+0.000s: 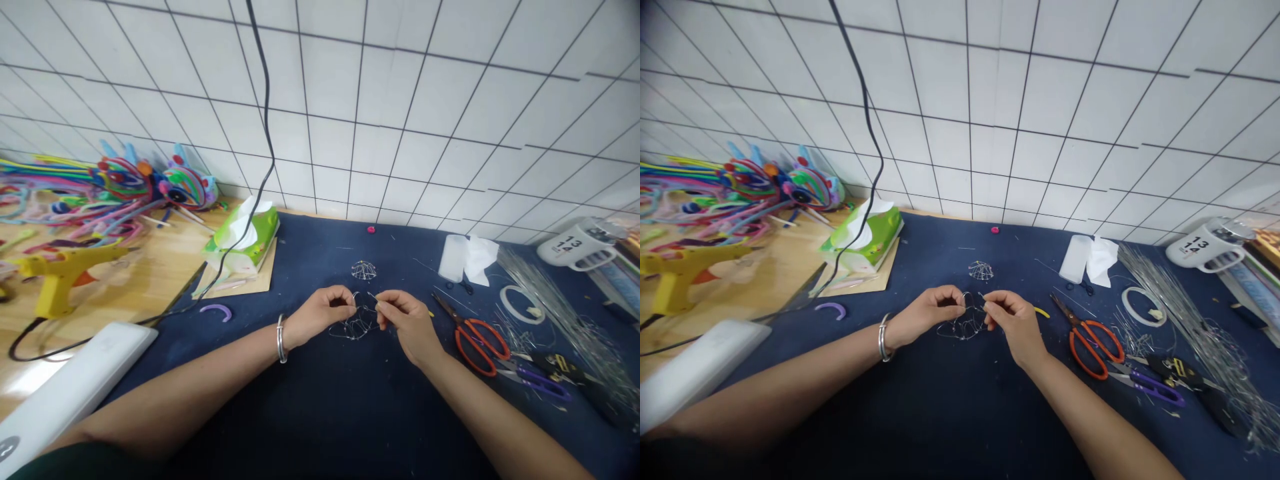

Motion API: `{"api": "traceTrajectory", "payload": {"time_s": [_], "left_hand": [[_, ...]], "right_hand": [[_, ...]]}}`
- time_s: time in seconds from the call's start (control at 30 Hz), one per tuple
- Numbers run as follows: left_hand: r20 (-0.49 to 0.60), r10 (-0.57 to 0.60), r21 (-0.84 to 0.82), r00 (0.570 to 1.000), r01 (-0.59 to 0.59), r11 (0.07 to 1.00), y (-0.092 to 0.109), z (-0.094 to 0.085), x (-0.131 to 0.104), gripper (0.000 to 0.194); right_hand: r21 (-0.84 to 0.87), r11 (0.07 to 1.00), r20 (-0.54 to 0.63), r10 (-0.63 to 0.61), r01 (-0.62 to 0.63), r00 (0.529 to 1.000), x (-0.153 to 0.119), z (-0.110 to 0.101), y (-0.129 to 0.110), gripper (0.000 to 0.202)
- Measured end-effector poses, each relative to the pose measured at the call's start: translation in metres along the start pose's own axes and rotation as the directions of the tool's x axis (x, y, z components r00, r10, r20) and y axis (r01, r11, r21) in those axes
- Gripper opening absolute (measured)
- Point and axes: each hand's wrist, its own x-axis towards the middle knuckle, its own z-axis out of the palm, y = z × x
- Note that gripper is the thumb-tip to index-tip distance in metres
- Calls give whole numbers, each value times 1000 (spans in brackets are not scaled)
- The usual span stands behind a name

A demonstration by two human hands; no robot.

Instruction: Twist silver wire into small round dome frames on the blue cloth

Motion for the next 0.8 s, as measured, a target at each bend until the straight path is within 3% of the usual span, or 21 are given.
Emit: {"api": "traceTrajectory", "payload": {"time_s": [0.2,0.47,0.8], "left_hand": [[14,-1,-68,1000,2,998,-4,0,1,9],[33,-20,-204,999,26,979,-8,-2,3,11],[82,-9,-250,997,29,968,-10,-4,6,10]], "right_hand": [[-53,999,9,-8,8,1000,-1,1,1,15],[-293,950,60,-92,106,994,-5,-1,-5,14],[-299,948,8,-113,110,994,-3,-2,-6,17]]}}
